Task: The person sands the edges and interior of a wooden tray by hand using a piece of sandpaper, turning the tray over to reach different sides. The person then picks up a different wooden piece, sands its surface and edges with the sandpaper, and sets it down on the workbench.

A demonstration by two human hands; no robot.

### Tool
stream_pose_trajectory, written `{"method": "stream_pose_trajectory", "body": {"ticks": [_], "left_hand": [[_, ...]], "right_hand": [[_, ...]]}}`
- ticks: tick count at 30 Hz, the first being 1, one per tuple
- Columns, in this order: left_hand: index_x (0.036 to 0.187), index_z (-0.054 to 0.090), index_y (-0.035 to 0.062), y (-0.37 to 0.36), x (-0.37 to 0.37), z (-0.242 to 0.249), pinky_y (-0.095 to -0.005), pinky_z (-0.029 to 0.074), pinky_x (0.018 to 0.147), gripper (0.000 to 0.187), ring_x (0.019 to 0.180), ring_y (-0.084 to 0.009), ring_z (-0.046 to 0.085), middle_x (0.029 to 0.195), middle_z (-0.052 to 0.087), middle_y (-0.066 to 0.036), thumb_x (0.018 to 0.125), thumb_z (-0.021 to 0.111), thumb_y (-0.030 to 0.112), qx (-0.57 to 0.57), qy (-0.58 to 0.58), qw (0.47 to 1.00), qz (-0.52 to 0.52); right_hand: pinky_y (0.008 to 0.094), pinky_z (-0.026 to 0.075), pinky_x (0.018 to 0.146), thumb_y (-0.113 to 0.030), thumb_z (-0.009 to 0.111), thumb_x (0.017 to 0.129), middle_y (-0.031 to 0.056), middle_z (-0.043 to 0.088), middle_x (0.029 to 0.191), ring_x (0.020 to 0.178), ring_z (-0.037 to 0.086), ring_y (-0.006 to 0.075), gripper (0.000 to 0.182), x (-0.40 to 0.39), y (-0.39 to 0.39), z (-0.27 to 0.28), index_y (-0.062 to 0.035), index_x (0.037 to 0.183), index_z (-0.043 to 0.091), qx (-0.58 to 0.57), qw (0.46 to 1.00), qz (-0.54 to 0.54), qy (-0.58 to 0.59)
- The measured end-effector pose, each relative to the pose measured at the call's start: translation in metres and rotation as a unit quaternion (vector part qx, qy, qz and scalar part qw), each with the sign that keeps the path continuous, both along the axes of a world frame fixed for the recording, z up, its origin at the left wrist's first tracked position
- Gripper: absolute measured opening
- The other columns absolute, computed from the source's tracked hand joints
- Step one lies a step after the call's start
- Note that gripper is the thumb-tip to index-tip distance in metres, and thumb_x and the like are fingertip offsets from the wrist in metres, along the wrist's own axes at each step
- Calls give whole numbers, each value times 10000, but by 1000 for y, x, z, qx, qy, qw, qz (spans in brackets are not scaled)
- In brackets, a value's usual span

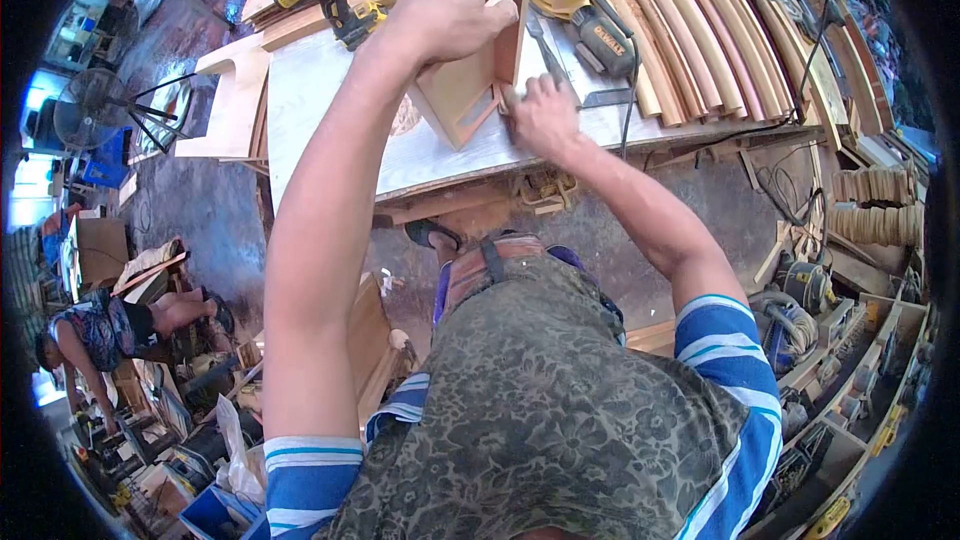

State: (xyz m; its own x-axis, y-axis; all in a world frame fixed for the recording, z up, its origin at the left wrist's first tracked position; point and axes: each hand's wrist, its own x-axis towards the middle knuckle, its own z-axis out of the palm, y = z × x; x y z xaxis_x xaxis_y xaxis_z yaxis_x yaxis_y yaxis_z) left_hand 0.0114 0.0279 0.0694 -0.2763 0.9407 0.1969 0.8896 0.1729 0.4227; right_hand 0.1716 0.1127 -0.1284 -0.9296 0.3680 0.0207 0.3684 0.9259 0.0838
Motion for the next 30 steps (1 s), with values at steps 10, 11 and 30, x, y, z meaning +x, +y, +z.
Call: {"method": "stream_pose_trajectory", "body": {"ticks": [10,11,30], "left_hand": [[1504,520,91,2,-2,0,-454,514,1034,635,1178,-409,664,1291,673,-269,927,658,318,-5,4,1000,12],[1505,518,89,3,-4,-4,-457,518,1028,636,1169,-408,669,1276,678,-271,927,654,319,18,17,1000,7],[1509,522,123,3,-6,-1,-463,523,1033,658,1169,-412,672,1272,683,-269,904,654,346,-4,8,1000,4]], "right_hand": [[470,517,873,-226,616,888,177,628,1065,1020,605,356,497,11,-7,-6,-192,1383,651,-56,992,53,103],[475,528,866,-226,630,891,178,629,1047,1005,608,361,476,14,-15,-5,-183,1364,665,-101,984,69,131],[493,572,866,-494,702,887,233,756,985,967,728,410,470,-6,-10,5,-95,1125,770,-344,908,-172,165]]}}
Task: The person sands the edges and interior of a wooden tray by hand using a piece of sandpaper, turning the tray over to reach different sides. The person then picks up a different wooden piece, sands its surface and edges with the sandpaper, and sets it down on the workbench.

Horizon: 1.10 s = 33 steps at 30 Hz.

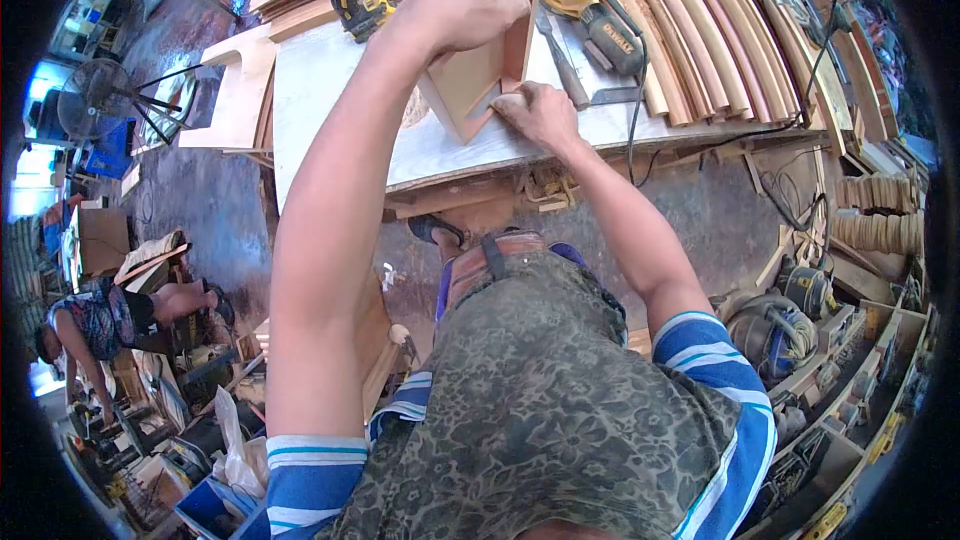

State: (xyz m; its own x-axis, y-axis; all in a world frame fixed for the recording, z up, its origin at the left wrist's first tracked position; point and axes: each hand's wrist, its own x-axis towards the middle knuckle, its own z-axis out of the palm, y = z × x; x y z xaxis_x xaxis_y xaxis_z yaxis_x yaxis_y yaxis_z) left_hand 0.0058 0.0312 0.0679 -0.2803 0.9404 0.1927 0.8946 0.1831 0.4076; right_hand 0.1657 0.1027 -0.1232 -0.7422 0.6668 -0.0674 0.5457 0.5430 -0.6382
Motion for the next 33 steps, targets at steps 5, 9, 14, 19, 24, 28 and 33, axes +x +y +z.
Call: {"method": "stream_pose_trajectory", "body": {"ticks": [5,9,14,19,24,28,33], "left_hand": [[1512,520,131,2,-3,-7,-464,516,1047,657,1187,-409,663,1301,673,-262,908,654,351,13,12,1000,14],[1511,524,150,1,0,0,-464,511,1057,652,1199,-407,657,1320,667,-252,907,660,357,-14,9,1000,20],[1511,524,154,-1,8,10,-461,505,1067,645,1216,-408,648,1335,660,-250,911,653,350,-27,-8,999,25],[1517,513,133,-3,5,6,-459,498,1076,650,1231,-409,640,1356,650,-250,917,643,348,-4,-20,1000,12],[1510,520,124,-3,7,6,-462,495,1078,649,1238,-412,637,1361,646,-253,917,644,355,-2,-2,1000,13],[1512,518,126,-3,7,8,-464,497,1080,652,1235,-412,639,1354,650,-252,916,646,356,-14,-11,1000,15],[1510,526,128,-1,3,-2,-468,502,1071,643,1233,-412,642,1342,656,-256,914,637,341,19,16,1000,11]], "right_hand": [[480,577,886,-531,738,868,248,760,985,971,744,388,508,-9,-4,7,-78,1089,795,-20,997,-20,-77],[463,580,868,-428,719,905,233,766,944,925,760,353,412,-12,17,-15,-59,1076,791,-44,998,-28,-42],[354,563,710,-256,681,915,184,747,818,763,745,223,319,-20,20,-31,38,1002,768,-269,961,6,69],[367,557,711,-362,863,784,150,761,828,752,736,246,434,-22,11,-25,36,930,771,-242,970,2,15],[392,586,802,-469,934,686,201,773,938,850,760,299,575,-29,15,-20,31,927,780,-174,982,13,-73],[413,593,877,-526,923,677,216,767,1055,986,753,342,641,-29,9,-5,25,971,778,-148,982,18,-117],[450,589,897,-493,899,708,218,760,1066,1027,736,376,602,-26,-24,1,-13,1049,769,-71,989,14,-132]]}}
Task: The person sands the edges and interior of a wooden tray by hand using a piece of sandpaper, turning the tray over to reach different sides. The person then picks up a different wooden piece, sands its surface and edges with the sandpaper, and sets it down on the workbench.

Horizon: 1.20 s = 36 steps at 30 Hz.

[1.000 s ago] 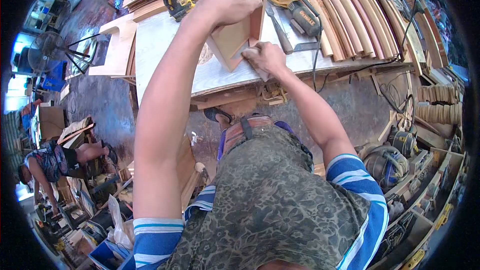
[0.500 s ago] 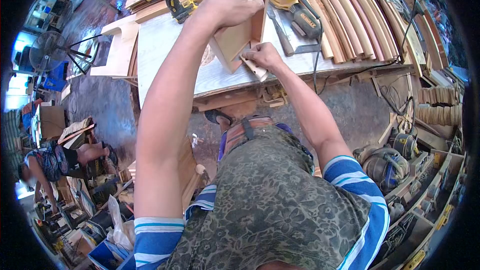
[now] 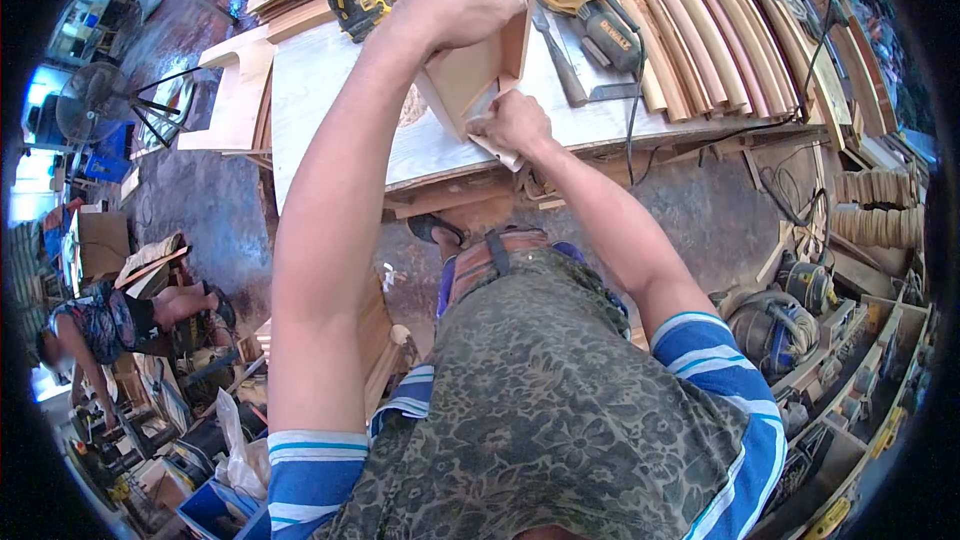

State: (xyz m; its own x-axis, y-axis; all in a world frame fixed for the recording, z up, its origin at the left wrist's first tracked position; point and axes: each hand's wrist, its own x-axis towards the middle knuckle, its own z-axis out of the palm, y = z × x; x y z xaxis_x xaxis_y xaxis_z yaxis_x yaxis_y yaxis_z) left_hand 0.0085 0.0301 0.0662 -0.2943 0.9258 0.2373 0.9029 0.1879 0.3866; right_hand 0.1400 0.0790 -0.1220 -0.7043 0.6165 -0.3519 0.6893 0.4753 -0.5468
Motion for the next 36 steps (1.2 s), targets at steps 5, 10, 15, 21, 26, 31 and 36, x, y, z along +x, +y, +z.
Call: {"method": "stream_pose_trajectory", "body": {"ticks": [5,10,15,21,26,31,36], "left_hand": [[1513,524,131,-3,-1,-3,-463,497,1073,647,1234,-414,640,1345,653,-259,912,640,339,-3,12,1000,3],[1521,514,140,3,-4,2,-459,492,1078,649,1234,-416,638,1345,653,-256,920,649,343,-42,4,999,-2],[1523,513,144,1,-1,1,-464,498,1062,649,1211,-422,646,1318,664,-262,921,655,340,-17,6,1000,0],[1521,517,152,2,-7,-5,-468,501,1058,647,1201,-424,651,1295,675,-264,917,655,338,-4,12,1000,-6],[1513,523,133,1,-5,-5,-463,501,1060,644,1190,-428,658,1283,680,-267,919,657,344,-13,6,1000,-5],[1508,527,119,0,-4,-2,-457,498,1068,646,1209,-424,649,1306,669,-266,921,659,352,-25,-1,1000,-4],[1515,521,124,1,-7,-6,-455,492,1078,656,1228,-411,643,1342,654,-259,917,654,357,13,10,1000,-5]], "right_hand": [[469,580,923,-447,894,710,222,754,1081,1061,725,382,662,-5,9,6,-39,1196,706,-5,999,-17,43],[471,579,921,-439,893,719,224,752,1087,1063,725,378,637,-4,13,7,-31,1173,712,-5,1000,-5,29],[465,576,926,-451,890,727,214,755,1066,1053,726,383,661,-10,5,-8,-2,1171,693,-9,999,44,-6],[452,577,925,-451,897,722,210,757,1067,1040,734,360,684,-1,9,4,-7,1195,681,-41,998,-21,53],[448,573,940,-466,894,721,200,757,1093,1077,725,355,710,-2,21,15,-23,1229,673,-42,999,0,2],[446,582,923,-478,910,691,226,755,1089,1055,733,359,650,-13,3,-13,-35,1135,738,0,999,34,-6],[450,585,918,-486,900,700,220,758,1073,1034,737,366,646,-5,17,-1,-37,1134,736,-24,1000,9,7]]}}
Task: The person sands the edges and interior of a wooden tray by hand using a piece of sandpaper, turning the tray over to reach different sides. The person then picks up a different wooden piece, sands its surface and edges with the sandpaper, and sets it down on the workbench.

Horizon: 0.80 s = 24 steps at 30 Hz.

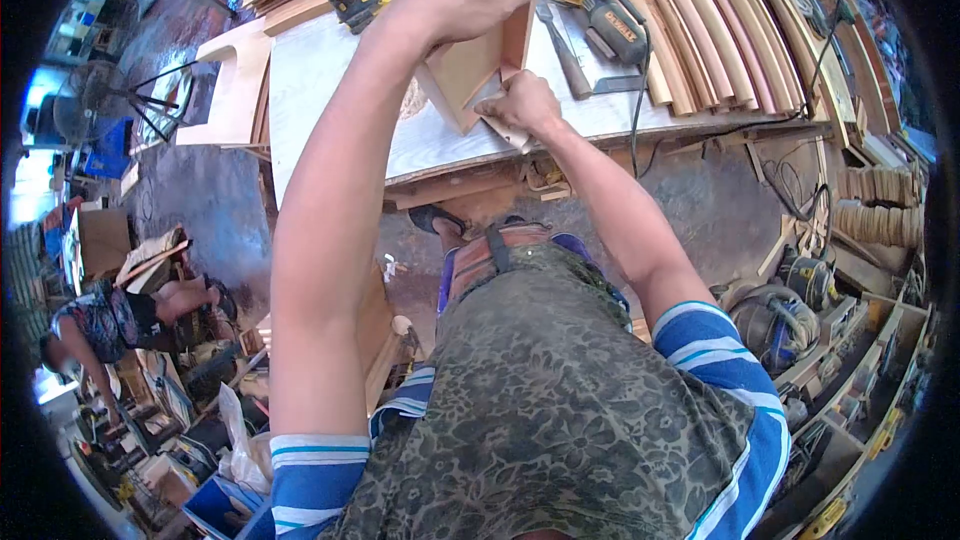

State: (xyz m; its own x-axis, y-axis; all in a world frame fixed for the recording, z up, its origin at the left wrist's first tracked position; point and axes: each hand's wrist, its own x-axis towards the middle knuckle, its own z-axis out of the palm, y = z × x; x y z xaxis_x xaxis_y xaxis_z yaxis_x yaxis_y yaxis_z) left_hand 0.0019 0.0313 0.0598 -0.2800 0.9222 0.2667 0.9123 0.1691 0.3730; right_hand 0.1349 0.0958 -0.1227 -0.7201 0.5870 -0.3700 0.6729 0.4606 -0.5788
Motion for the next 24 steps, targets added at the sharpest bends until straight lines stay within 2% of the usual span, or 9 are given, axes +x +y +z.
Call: {"method": "stream_pose_trajectory", "body": {"ticks": [5,7,10,11,16,18,19,21,24], "left_hand": [[1517,517,123,0,3,3,-451,494,1076,661,1228,-412,642,1338,657,-256,915,653,360,-18,-1,1000,1],[1518,515,123,0,3,5,-451,495,1075,662,1227,-413,642,1335,658,-257,915,652,360,-8,8,1000,7],[1523,511,138,-1,1,4,-452,500,1067,662,1224,-410,645,1326,664,-254,916,652,359,-30,-4,999,11],[1524,510,141,-1,1,2,-454,502,1061,660,1219,-409,647,1321,667,-252,918,652,358,-23,-8,1000,5],[1523,513,142,-4,7,10,-450,505,1054,650,1204,-407,655,1329,666,-244,924,653,352,-9,0,1000,5],[1462,524,1,-3,12,23,-433,472,1098,629,1268,-439,602,1360,612,-314,916,572,308,-39,-59,997,-2],[1462,524,1,-3,13,21,-433,472,1098,629,1268,-439,602,1360,612,-314,916,572,308,-44,-58,997,-9],[1523,514,137,-4,10,14,-434,489,1078,642,1227,-405,642,1355,652,-243,933,649,351,-47,-36,998,11],[1523,515,143,-2,1,-1,-421,469,1100,630,1260,-394,625,1374,644,-234,941,646,346,37,-10,999,-31]], "right_hand": [[445,588,909,-490,897,705,213,761,1062,1025,739,365,679,-4,-5,-5,-11,1151,720,43,999,18,27],[449,581,925,-457,889,717,219,758,1059,1042,733,368,665,1,5,17,-1,1166,710,-12,1000,19,8],[449,577,937,-444,874,732,220,752,1088,1068,726,361,640,-8,-9,-11,-14,1177,710,6,1000,-11,-8],[446,577,937,-437,884,716,216,744,1139,1092,721,348,642,-14,-12,-15,-37,1188,712,30,999,23,-17],[446,584,922,-422,878,723,206,752,1120,1068,730,354,605,-4,0,19,-29,1160,733,21,1000,9,-9],[446,586,916,-411,877,725,202,759,1097,1050,736,358,584,-6,-7,17,-28,1145,743,22,1000,-3,-2],[446,588,913,-401,857,738,197,761,1096,1050,738,353,550,-10,-13,16,-28,1128,753,30,999,14,-12],[445,591,908,-382,817,764,188,767,1093,1051,741,343,485,-16,-15,17,-28,1094,772,53,997,49,-31],[444,590,915,-348,793,781,186,766,1104,1066,738,344,432,-7,-10,20,-48,1092,781,52,998,32,-32]]}}
